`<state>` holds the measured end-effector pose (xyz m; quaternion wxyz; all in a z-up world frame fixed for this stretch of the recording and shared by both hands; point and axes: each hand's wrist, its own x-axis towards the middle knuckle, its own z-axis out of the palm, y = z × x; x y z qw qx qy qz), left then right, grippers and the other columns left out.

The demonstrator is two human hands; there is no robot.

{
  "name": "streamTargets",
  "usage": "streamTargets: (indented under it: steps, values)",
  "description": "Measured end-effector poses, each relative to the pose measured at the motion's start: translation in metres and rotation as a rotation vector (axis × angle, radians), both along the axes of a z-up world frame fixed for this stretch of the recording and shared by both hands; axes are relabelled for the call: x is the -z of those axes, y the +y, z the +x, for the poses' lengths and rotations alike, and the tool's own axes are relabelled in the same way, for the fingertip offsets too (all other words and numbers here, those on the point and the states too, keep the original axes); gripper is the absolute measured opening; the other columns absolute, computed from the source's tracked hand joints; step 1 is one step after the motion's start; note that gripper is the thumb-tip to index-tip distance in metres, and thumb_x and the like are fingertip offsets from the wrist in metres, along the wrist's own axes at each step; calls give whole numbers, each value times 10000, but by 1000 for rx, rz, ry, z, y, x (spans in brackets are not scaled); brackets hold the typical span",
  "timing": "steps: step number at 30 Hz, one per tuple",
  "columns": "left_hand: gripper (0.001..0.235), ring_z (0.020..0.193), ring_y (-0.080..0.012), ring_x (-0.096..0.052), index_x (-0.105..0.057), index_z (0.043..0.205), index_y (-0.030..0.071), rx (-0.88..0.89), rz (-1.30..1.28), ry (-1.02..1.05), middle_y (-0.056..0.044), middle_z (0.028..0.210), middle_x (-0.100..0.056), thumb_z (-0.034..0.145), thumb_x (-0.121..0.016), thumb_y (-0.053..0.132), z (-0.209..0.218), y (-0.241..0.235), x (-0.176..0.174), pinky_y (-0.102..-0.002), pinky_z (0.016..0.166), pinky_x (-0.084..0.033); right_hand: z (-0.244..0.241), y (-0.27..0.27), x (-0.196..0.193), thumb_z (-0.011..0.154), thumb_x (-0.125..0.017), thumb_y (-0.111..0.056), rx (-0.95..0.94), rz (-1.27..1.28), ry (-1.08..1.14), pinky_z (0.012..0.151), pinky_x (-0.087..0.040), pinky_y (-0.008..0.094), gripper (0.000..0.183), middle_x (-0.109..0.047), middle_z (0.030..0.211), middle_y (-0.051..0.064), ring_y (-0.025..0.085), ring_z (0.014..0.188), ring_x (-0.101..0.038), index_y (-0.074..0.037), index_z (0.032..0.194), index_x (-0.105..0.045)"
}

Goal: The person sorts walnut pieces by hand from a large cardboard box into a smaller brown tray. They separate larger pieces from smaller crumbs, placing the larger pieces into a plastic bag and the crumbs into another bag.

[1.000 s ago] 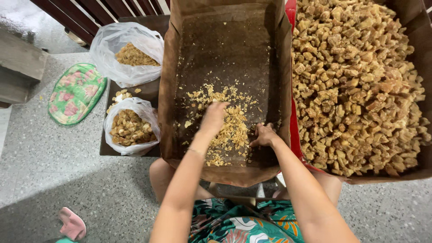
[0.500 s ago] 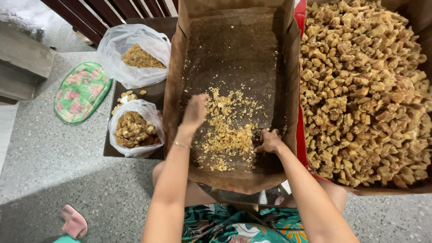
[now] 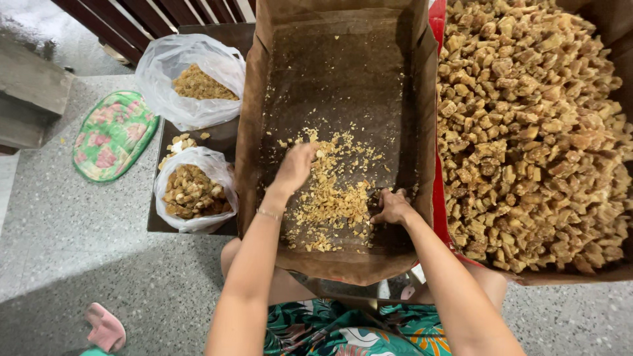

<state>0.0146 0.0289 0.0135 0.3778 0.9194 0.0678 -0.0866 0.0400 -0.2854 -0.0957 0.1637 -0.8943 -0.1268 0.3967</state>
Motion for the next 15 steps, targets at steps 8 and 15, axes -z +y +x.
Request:
streamTargets:
  steps: [8, 15]
  values:
    - [472, 1257, -327, -541, -673, 1266, 79, 138, 275, 48, -203, 1387, -543, 909, -452, -138, 10, -37, -7, -399, 1086, -445, 0, 4, -10, 627, -990, -383, 38, -28, 44, 1102, -421, 493, 705, -552, 1269, 232, 391, 1341, -420, -106, 1149, -605]
    - [466, 1415, -338, -529, -596, 1383, 19, 32, 1, -15, -212, 1475, -553, 1016, -354, -135, 0, 12, 1, -393, 1248, -375, 0, 3, -10, 630, -982, -403, 15, -30, 21, 1126, -418, 477, 715, -544, 1294, 246, 392, 1330, -458, -113, 1160, -599]
